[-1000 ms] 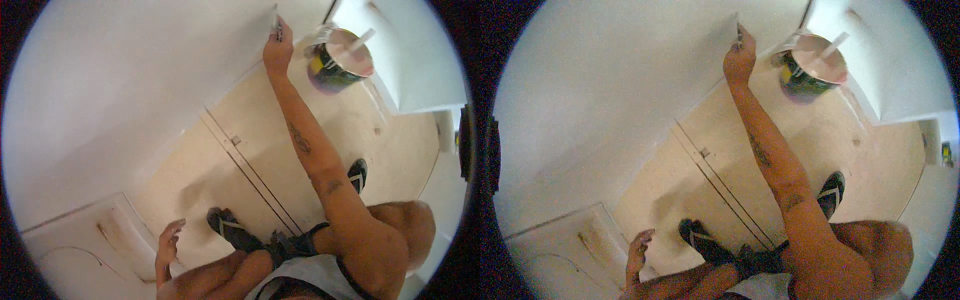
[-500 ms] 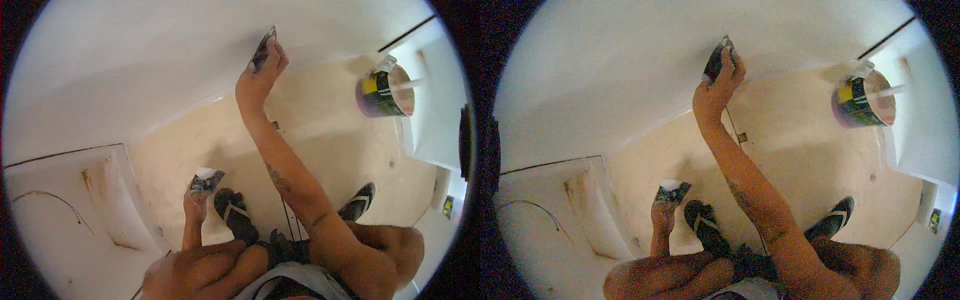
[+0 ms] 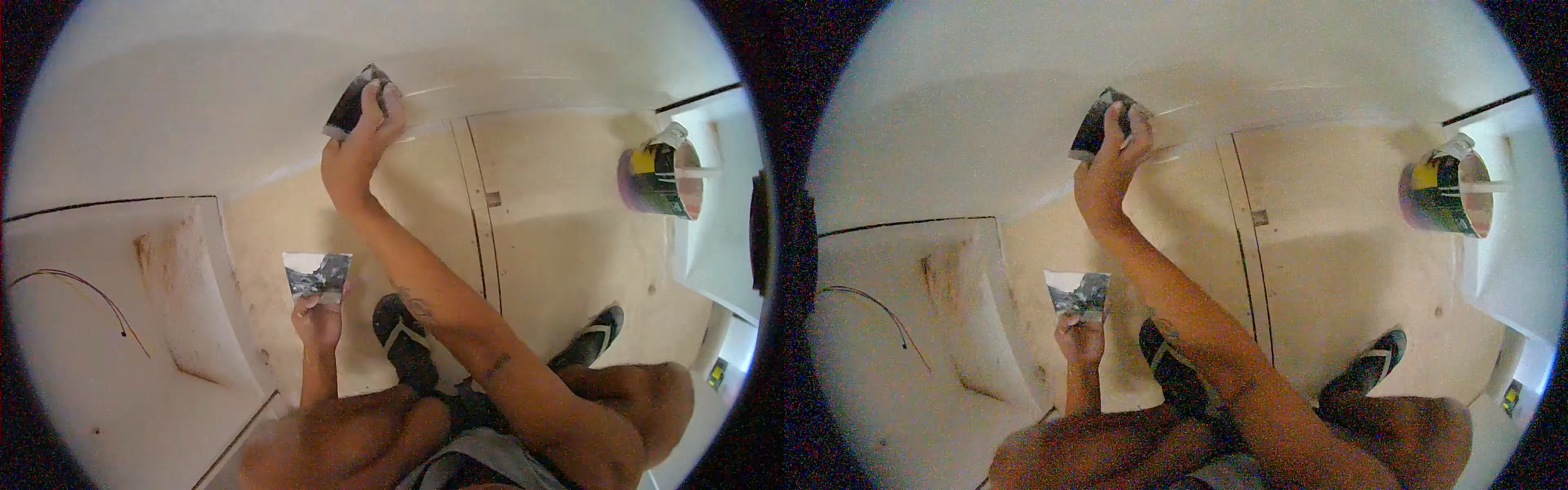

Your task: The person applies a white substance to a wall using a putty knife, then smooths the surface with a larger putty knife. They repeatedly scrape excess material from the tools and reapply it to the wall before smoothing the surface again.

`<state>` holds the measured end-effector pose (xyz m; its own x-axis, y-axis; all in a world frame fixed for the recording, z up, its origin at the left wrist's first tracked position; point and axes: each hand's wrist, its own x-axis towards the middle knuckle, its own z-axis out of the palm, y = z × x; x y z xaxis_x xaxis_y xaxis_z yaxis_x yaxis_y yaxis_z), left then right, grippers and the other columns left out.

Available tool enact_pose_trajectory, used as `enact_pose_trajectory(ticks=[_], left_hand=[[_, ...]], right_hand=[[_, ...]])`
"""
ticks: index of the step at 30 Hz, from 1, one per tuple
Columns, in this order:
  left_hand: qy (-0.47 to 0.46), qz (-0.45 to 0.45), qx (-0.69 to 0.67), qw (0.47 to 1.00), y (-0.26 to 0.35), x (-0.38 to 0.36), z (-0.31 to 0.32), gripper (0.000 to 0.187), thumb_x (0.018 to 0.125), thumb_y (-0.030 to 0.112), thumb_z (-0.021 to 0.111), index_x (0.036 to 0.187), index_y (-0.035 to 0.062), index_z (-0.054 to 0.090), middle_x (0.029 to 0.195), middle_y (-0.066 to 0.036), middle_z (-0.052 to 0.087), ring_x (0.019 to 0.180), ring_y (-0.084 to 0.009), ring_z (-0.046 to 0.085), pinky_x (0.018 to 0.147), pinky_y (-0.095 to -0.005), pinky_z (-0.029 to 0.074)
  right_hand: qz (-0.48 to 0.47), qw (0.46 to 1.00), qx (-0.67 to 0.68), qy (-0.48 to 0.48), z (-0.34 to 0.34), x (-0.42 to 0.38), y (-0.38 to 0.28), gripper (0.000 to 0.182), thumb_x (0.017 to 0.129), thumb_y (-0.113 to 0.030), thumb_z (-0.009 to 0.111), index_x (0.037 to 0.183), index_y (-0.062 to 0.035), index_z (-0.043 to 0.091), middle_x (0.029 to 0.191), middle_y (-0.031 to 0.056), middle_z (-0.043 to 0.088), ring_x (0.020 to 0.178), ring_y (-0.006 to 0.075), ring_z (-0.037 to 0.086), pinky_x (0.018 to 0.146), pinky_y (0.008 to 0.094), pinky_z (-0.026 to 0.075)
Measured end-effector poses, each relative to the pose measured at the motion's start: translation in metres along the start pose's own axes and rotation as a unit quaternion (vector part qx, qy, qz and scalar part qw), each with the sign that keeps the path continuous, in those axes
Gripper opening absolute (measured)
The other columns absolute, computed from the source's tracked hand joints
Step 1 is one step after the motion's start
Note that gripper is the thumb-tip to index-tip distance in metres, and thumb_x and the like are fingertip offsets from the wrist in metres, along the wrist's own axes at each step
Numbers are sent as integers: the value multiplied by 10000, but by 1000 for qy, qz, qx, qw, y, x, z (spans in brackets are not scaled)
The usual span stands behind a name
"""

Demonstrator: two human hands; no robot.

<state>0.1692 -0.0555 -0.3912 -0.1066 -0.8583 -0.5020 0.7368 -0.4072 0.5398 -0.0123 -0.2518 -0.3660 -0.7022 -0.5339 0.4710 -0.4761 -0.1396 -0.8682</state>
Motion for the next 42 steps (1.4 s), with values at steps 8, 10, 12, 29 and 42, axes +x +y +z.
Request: enact_pose_trajectory(ticks=[8, 10, 12, 29, 42], left_hand=[[76, 40, -104, 991, 11, 15, -17, 421, 879, 247, 580, 1275, 108, 555, 1265, -83, 616, 1142, -316, 592, 929, -565, 497], [-28, 8, -110, 994, 23, 20, -7, 335, 942, 323, 536, 1213, 133, 587, 1211, -59, 641, 1057, -261, 623, 817, -514, 547], [-17, -14, -86, 996, 30, 31, 4, 313, 952, 321, 522, 1182, 122, 594, 1163, -60, 652, 1003, -232, 630, 763, -469, 551], [-234, 130, 234, 935, -14, 30, 188, 555, 963, 301, 511, 1397, -20, 380, 1331, -204, 517, 1228, -354, 522, 1034, -471, 433], [-432, 307, 770, 355, -15, 25, 241, 632, 704, -153, 539, 1217, 196, 656, 1348, -150, 526, 1303, -375, 464, 1049, -464, 414]], right_hand=[[-41, 993, -25, -112, 31, -55, 14, 850, 646, 175, 586, 1437, -47, 366, 1410, 241, 309, 1320, 439, 294, 1107, 499, 253], [23, 982, -8, -188, -2, -56, -5, 776, 683, 172, 570, 1406, -71, 430, 1361, 205, 409, 1278, 408, 380, 1078, 477, 317], [33, 940, 182, -286, -39, -48, -6, 643, 735, 128, 591, 1340, -77, 513, 1274, 167, 500, 1221, 382, 453, 1044, 464, 366], [388, 840, 354, -139, -245, 26, 31, 362, 862, -55, 604, 1219, -36, 549, 1193, 136, 581, 1102, 295, 578, 996, 437, 454], [520, 784, 314, -126, -298, 45, 19, 245, 819, -220, 666, 1008, -64, 646, 863, 57, 664, 770, 204, 654, 740, 338, 546]])
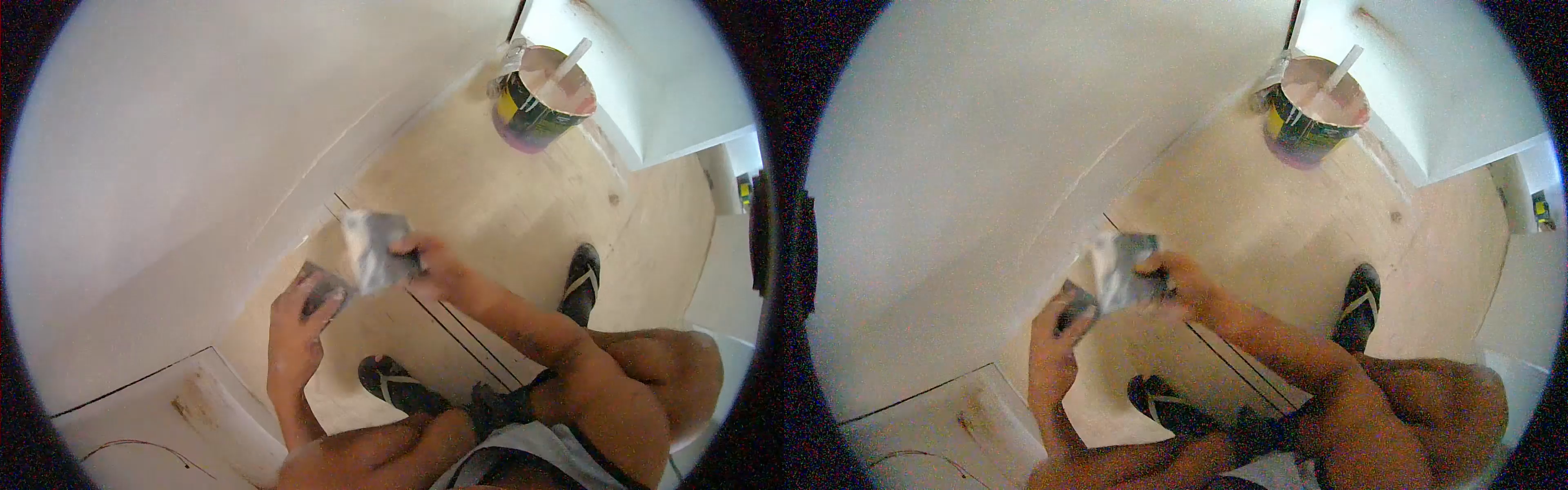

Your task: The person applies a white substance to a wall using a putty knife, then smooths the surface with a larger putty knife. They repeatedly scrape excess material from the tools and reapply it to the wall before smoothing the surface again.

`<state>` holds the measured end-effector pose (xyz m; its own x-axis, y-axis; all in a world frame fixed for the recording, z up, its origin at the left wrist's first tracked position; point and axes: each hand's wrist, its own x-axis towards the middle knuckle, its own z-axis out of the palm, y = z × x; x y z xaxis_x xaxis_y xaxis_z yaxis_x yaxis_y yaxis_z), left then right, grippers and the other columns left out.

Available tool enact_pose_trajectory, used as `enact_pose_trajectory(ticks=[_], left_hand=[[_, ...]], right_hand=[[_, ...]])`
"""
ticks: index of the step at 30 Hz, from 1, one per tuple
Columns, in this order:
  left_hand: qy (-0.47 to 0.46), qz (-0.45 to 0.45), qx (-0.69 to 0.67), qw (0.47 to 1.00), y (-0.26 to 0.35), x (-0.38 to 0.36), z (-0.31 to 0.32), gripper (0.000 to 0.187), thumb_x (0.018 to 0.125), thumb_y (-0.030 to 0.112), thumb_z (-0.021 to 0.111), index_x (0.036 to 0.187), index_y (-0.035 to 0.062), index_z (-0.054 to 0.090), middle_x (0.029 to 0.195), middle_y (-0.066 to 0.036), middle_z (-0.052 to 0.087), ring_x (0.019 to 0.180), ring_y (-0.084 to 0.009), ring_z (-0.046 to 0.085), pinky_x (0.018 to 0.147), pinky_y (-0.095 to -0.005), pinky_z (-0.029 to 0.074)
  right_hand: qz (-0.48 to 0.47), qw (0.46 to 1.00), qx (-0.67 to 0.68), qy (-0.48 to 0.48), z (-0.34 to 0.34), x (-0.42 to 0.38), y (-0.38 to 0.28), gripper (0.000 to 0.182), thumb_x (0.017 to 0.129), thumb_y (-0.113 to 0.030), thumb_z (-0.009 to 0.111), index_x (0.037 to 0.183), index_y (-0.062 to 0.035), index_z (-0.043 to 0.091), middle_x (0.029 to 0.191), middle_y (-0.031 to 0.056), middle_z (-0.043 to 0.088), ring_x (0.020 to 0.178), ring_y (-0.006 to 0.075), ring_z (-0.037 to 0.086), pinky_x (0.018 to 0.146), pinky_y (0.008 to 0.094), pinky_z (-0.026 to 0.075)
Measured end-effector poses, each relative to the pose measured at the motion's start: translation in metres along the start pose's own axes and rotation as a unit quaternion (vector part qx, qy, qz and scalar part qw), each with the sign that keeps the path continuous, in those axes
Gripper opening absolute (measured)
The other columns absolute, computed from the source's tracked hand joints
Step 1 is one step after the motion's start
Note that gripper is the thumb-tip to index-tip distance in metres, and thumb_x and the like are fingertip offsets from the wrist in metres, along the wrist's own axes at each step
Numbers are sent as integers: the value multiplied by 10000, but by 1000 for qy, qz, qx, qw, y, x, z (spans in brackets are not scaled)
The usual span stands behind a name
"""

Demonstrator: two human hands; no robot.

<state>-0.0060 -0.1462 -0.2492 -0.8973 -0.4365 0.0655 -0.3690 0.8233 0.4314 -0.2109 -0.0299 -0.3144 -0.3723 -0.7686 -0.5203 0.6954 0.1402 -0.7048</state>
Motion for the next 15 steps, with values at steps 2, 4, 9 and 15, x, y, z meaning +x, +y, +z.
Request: enact_pose_trajectory(ticks=[2, 4, 9, 15], left_hand=[[-72, -12, 90, 993, -6, -11, 8, 641, 699, -169, 531, 1211, 196, 659, 1329, -147, 544, 1279, -363, 489, 1030, -458, 427], [-63, -21, 1, 998, -18, -29, 32, 463, 829, -84, 563, 1188, 194, 655, 1309, -153, 575, 1221, -400, 539, 993, -423, 474], [44, -133, -180, 974, -11, -46, 53, 455, 853, -102, 542, 1176, 192, 668, 1278, -161, 600, 1207, -369, 562, 1024, -423, 465], [-7, -148, -150, 977, -16, -66, 62, 434, 908, -104, 500, 1179, 189, 671, 1331, -169, 559, 1234, -350, 547, 1028, -437, 468]], right_hand=[[62, 962, 254, -76, -38, 57, -1, 273, 817, -246, 684, 1013, -59, 648, 865, 64, 669, 792, 201, 653, 728, 324, 542], [-109, 992, 65, 6, -64, 88, -27, 311, 838, -265, 685, 1039, -32, 642, 910, 71, 672, 815, 193, 634, 743, 325, 523], [-304, 915, -70, 257, -108, 175, -100, 329, 910, -206, 650, 1172, -9, 622, 1059, 59, 660, 954, 161, 602, 872, 328, 464], [-484, 782, -183, 347, -112, 238, -132, 355, 947, -203, 591, 1207, 39, 595, 1075, 118, 671, 976, 224, 618, 886, 343, 455]])
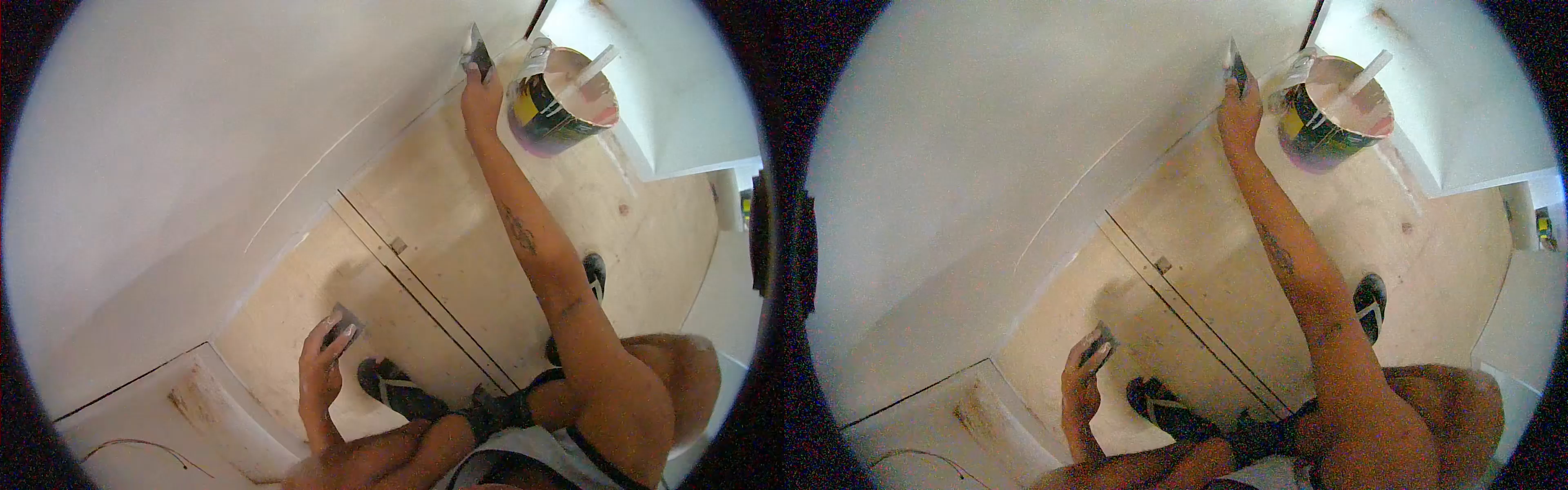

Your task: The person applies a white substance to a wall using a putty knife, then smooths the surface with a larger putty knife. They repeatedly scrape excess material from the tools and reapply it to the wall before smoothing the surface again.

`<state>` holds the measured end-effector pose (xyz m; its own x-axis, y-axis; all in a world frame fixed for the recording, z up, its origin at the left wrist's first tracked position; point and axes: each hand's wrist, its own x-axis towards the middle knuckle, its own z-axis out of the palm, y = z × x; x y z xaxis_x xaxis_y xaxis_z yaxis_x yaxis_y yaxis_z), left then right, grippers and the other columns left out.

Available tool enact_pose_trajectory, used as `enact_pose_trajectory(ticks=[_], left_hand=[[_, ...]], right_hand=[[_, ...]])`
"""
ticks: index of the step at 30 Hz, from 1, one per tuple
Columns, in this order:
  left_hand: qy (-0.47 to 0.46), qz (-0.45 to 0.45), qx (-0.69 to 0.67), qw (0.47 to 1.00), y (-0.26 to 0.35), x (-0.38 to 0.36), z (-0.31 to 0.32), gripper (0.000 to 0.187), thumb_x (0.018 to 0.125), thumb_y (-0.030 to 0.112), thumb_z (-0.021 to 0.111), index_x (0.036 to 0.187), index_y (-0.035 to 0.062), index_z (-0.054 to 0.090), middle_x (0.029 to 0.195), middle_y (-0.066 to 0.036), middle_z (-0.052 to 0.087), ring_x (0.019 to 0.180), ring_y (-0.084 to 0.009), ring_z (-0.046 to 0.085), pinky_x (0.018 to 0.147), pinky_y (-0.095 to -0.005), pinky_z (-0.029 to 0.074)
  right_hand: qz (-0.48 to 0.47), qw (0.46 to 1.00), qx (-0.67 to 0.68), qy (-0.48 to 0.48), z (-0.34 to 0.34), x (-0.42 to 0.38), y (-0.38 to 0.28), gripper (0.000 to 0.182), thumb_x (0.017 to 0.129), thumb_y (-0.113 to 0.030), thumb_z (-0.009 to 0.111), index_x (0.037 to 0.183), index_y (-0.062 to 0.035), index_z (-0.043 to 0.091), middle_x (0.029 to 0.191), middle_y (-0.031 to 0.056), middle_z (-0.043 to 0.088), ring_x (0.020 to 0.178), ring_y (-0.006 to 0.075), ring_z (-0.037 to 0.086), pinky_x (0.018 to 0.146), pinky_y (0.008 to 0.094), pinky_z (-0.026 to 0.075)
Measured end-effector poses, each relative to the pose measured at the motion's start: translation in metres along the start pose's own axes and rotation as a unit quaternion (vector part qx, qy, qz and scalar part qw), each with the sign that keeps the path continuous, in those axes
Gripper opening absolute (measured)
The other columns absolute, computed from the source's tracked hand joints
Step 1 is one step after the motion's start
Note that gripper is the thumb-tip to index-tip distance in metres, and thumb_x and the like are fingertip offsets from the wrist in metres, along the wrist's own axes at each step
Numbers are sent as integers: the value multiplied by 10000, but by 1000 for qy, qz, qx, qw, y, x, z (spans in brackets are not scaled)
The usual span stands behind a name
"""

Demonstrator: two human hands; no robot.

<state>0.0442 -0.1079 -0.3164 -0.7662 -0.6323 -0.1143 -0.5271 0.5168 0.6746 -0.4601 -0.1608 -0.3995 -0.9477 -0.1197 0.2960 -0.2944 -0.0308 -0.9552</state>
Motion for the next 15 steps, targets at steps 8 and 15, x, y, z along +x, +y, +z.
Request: enact_pose_trajectory(ticks=[8, 15], left_hand=[[28, -9, -58, 998, -16, -21, -3, 582, 811, -187, 463, 1192, 201, 672, 1343, -176, 550, 1240, -372, 543, 1046, -444, 458], [32, -51, -94, 994, -35, -47, 0, 537, 815, -172, 456, 1178, 158, 675, 1336, -181, 554, 1234, -370, 547, 1042, -439, 454]], right_hand=[[-39, 999, -17, 10, 22, -43, -28, 317, 960, -126, 550, 1237, 24, 586, 1145, 144, 654, 1047, 258, 608, 948, 345, 446], [-146, 989, -20, -28, 59, -141, -49, 341, 952, -10, 526, 1291, -18, 559, 1233, 108, 583, 1118, 220, 563, 946, 332, 459]])
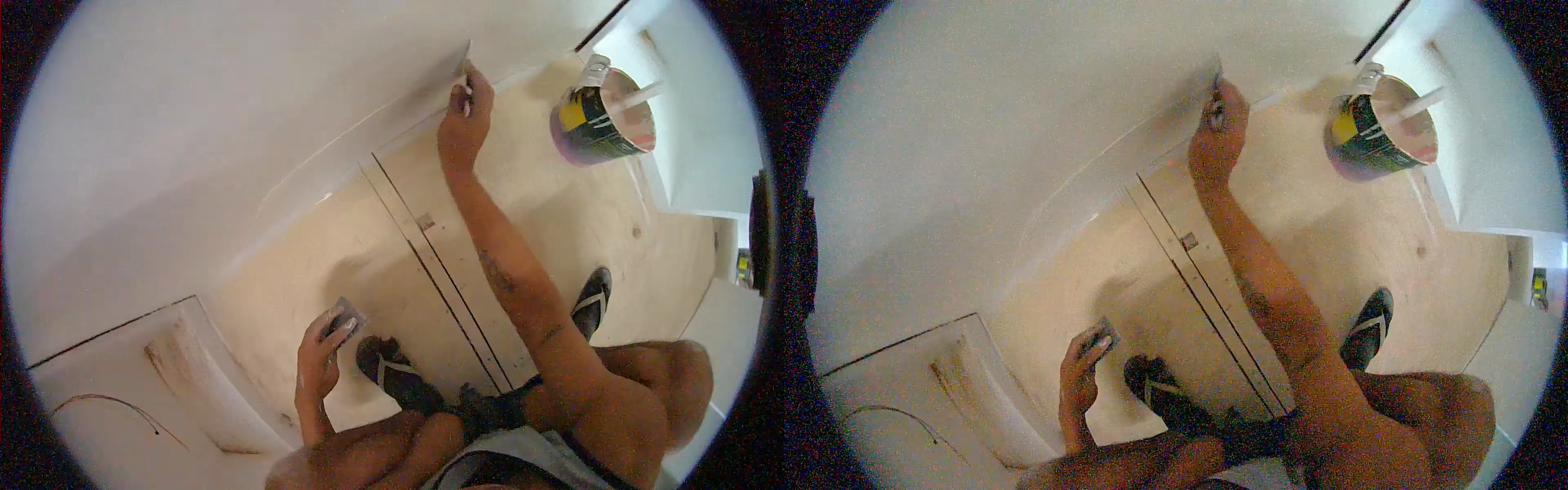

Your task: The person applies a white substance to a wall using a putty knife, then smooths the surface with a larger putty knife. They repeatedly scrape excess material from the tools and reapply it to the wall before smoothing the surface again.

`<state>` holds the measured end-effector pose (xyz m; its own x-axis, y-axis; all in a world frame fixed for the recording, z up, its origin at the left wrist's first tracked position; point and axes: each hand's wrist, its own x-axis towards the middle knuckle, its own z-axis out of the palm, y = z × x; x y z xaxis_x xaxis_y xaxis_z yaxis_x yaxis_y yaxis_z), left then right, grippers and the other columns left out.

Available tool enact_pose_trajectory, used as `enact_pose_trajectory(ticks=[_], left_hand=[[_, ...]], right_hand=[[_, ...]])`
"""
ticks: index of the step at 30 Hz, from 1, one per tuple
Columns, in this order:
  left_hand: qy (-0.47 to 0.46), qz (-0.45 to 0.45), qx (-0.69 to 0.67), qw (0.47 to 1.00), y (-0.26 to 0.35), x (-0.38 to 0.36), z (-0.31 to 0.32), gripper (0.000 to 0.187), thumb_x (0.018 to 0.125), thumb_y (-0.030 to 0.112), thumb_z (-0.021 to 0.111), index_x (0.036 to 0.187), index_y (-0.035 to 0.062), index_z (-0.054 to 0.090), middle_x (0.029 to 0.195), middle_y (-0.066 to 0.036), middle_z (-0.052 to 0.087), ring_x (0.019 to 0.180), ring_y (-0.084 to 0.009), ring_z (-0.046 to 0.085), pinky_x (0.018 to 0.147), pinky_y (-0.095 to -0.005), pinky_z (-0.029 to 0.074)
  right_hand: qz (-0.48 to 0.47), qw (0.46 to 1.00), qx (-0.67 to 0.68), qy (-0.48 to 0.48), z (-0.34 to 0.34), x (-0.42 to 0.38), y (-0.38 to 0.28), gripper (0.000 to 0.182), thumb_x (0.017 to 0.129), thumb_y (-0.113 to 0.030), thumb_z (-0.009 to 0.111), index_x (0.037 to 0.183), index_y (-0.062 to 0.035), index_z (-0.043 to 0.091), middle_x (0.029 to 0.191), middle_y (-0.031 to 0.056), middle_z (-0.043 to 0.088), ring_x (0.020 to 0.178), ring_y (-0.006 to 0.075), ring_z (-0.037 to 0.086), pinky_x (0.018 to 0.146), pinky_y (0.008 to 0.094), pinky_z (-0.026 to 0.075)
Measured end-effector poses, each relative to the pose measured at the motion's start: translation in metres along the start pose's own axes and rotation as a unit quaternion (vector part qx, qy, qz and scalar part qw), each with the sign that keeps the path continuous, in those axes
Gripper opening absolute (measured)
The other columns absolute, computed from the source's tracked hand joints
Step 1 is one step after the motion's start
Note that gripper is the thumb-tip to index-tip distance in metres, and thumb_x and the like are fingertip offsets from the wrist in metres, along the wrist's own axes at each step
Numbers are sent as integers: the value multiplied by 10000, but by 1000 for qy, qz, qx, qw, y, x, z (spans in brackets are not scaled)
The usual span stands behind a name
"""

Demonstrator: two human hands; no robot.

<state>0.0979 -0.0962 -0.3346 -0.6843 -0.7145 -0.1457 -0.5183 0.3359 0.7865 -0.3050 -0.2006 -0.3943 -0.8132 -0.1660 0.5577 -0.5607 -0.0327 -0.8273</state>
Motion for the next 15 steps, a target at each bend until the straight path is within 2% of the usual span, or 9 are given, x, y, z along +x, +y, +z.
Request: enact_pose_trajectory(ticks=[2, 6, 8, 9, 11, 12, 13, 14, 15], left_hand=[[16, -7, -54, 998, -3, -6, 1, 548, 799, -177, 458, 1186, 149, 669, 1328, -179, 558, 1235, -363, 547, 1039, -429, 454], [34, 2, -106, 994, -18, -18, 6, 574, 799, -180, 441, 1198, 169, 662, 1310, -182, 563, 1234, -344, 548, 1029, -419, 463], [47, -30, -83, 995, -29, -28, 3, 442, 860, -105, 463, 1215, 97, 633, 1310, -168, 567, 1213, -316, 565, 1016, -430, 474], [48, -35, -83, 995, -28, -32, -1, 442, 860, -105, 463, 1215, 97, 633, 1310, -168, 567, 1213, -316, 565, 1016, -430, 474], [133, -193, -328, 915, -24, -38, -9, 461, 767, -80, 506, 1213, -39, 610, 1305, -182, 559, 1186, -319, 567, 1055, -402, 420], [135, -197, -328, 914, -29, -43, -11, 461, 767, -80, 506, 1213, -39, 610, 1305, -182, 559, 1186, -319, 567, 1055, -402, 420], [181, -223, -369, 884, -37, -49, -12, 497, 745, -44, 517, 1238, -75, 571, 1316, -179, 554, 1186, -315, 565, 1057, -398, 417], [228, -247, -406, 850, -46, -57, -12, 549, 724, -8, 528, 1263, -111, 531, 1326, -177, 549, 1187, -311, 563, 1059, -395, 413], [244, -175, -455, 838, -55, -64, -12, 624, 714, 16, 557, 1317, -114, 463, 1352, -190, 531, 1197, -312, 554, 1061, -399, 415]], right_hand=[[-35, 999, -18, -14, 13, -27, -18, 360, 942, 17, 530, 1299, -22, 553, 1244, 105, 566, 1116, 212, 559, 937, 331, 464], [3, 999, 17, -41, 34, -76, -58, 413, 908, 37, 572, 1313, -40, 544, 1281, 131, 504, 1159, 236, 523, 913, 326, 475], [-24, 999, -20, -41, 43, -96, -75, 435, 896, 32, 589, 1322, -43, 538, 1285, 150, 494, 1181, 272, 505, 922, 336, 473], [25, 997, 31, -59, 48, -109, -81, 453, 877, 40, 598, 1319, -33, 535, 1295, 169, 483, 1188, 312, 488, 953, 365, 460], [12, 997, 33, -64, 55, -127, -97, 458, 869, 58, 584, 1316, -29, 535, 1297, 177, 480, 1190, 328, 479, 965, 378, 452], [-2, 997, 34, -67, 58, -138, -106, 464, 861, 76, 570, 1313, -26, 536, 1300, 185, 477, 1192, 345, 470, 978, 390, 444], [33, 994, 74, -77, 62, -148, -115, 542, 785, 136, 541, 1305, -17, 538, 1308, 199, 469, 1205, 364, 449, 1012, 413, 413], [36, 993, 77, -80, 63, -159, -123, 542, 785, 136, 541, 1305, -17, 538, 1308, 199, 469, 1205, 364, 449, 1012, 413, 413], [40, 992, 66, -104, 64, -170, -131, 594, 743, 154, 526, 1311, -16, 535, 1301, 202, 470, 1208, 371, 443, 1026, 421, 400]])
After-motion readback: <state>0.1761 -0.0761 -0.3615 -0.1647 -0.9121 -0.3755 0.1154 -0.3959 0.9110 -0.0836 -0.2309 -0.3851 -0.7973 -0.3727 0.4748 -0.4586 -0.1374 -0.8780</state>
